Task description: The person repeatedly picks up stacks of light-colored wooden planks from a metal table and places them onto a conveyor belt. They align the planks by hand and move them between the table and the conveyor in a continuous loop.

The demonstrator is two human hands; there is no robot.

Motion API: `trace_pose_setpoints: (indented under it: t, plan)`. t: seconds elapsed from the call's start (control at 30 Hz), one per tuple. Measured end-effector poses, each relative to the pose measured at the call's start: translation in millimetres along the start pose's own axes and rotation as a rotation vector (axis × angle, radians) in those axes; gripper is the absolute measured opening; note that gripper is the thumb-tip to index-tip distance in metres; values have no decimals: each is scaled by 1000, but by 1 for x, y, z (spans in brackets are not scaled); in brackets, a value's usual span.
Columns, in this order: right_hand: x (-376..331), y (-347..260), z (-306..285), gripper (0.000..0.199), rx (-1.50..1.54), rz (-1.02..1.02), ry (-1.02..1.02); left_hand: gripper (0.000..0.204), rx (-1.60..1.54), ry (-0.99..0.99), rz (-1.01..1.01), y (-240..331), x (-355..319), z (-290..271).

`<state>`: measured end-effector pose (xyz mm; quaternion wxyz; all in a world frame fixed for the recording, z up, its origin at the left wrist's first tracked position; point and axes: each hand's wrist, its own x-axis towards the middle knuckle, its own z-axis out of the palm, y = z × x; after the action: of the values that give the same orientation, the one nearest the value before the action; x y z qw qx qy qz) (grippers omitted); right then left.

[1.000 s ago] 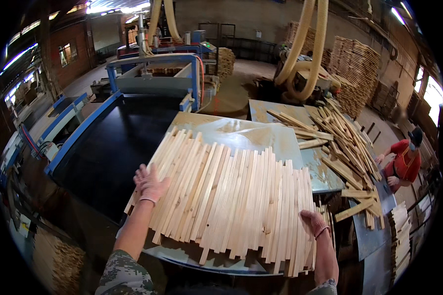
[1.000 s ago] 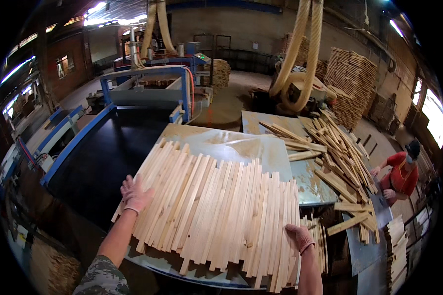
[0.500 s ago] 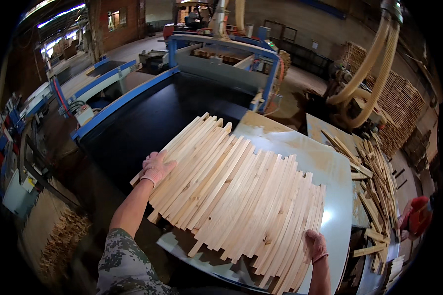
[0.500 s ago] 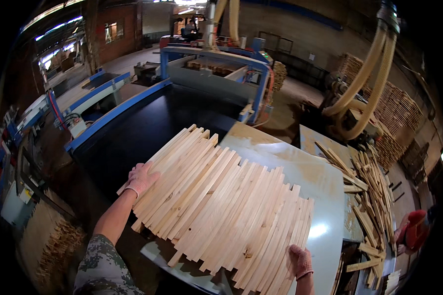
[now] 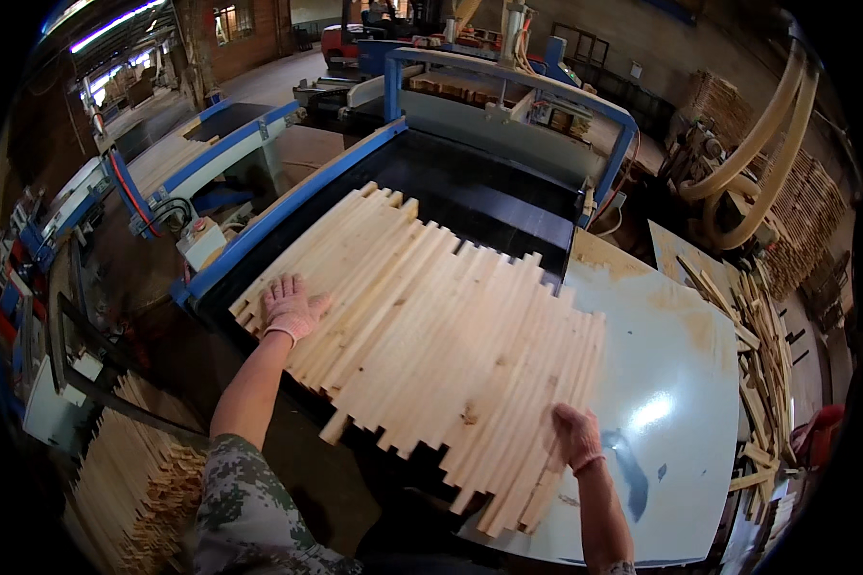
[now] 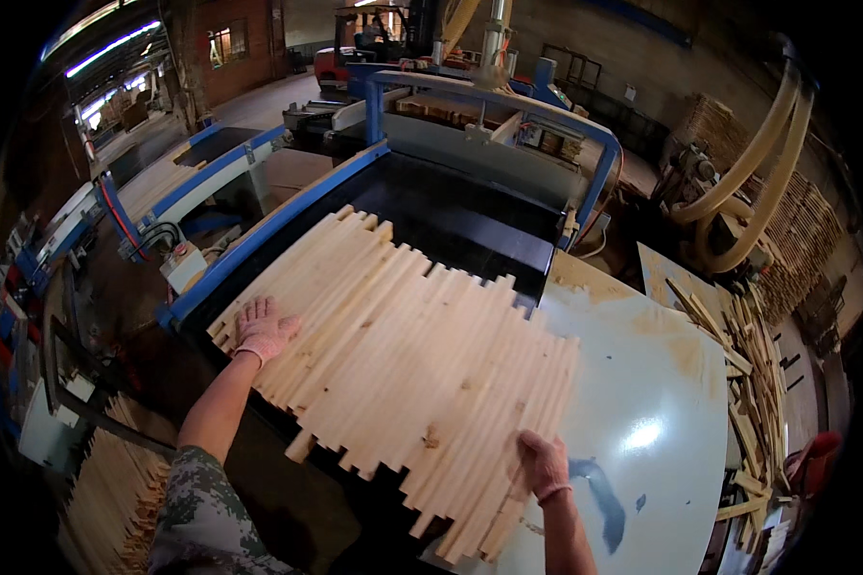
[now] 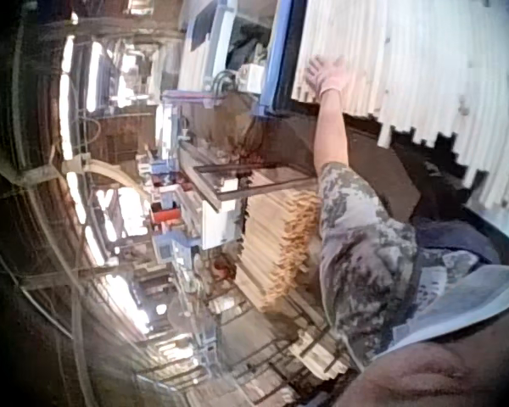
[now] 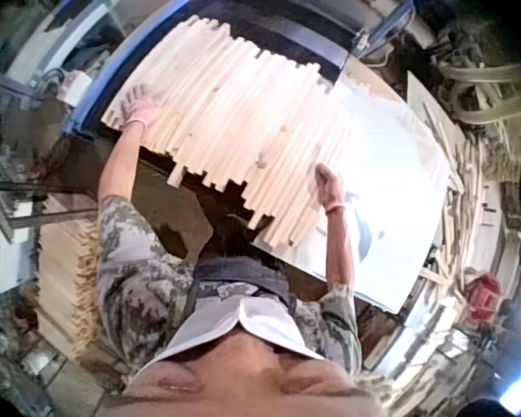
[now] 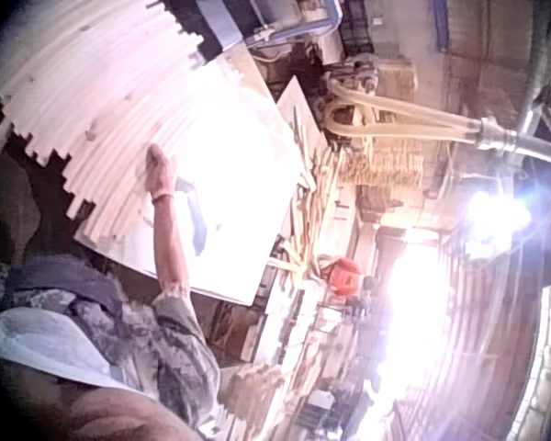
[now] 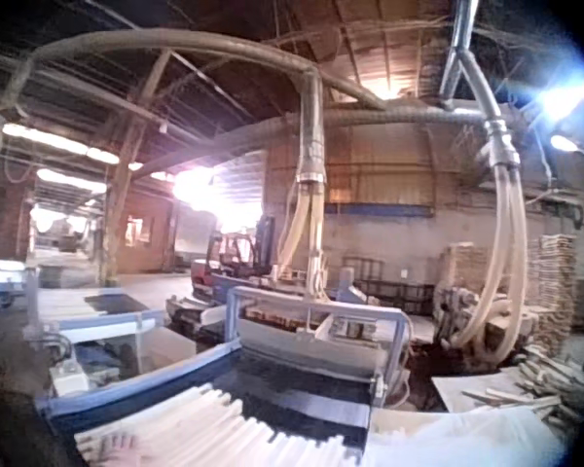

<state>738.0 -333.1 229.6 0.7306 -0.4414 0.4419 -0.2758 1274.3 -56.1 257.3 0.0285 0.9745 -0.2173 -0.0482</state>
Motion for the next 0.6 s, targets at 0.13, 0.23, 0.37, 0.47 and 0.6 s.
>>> trace_pose_setpoints:
  t: [0.13, 0.23, 0.37, 0.47, 0.6]
  plan:
    - [32, 19, 67, 16, -423, -250, -73, 94, 20, -22, 23, -20, 16, -1]
    - [53, 26, 120, 19, -798, -576, -140, 91, 52, 17, 10, -57, 15, 1]
    - [47, 13, 162, 46, -59, 6, 52, 84, 60, 138, 3, -84, 27, 22]
    - [55, 8, 119, 53, -766, -128, -118, 78, 143, 188, 154, -53, 25, 21]
    - [25, -32, 137, 82, -1127, -20, -107, 70, -116, 196, 205, -94, 52, 50]
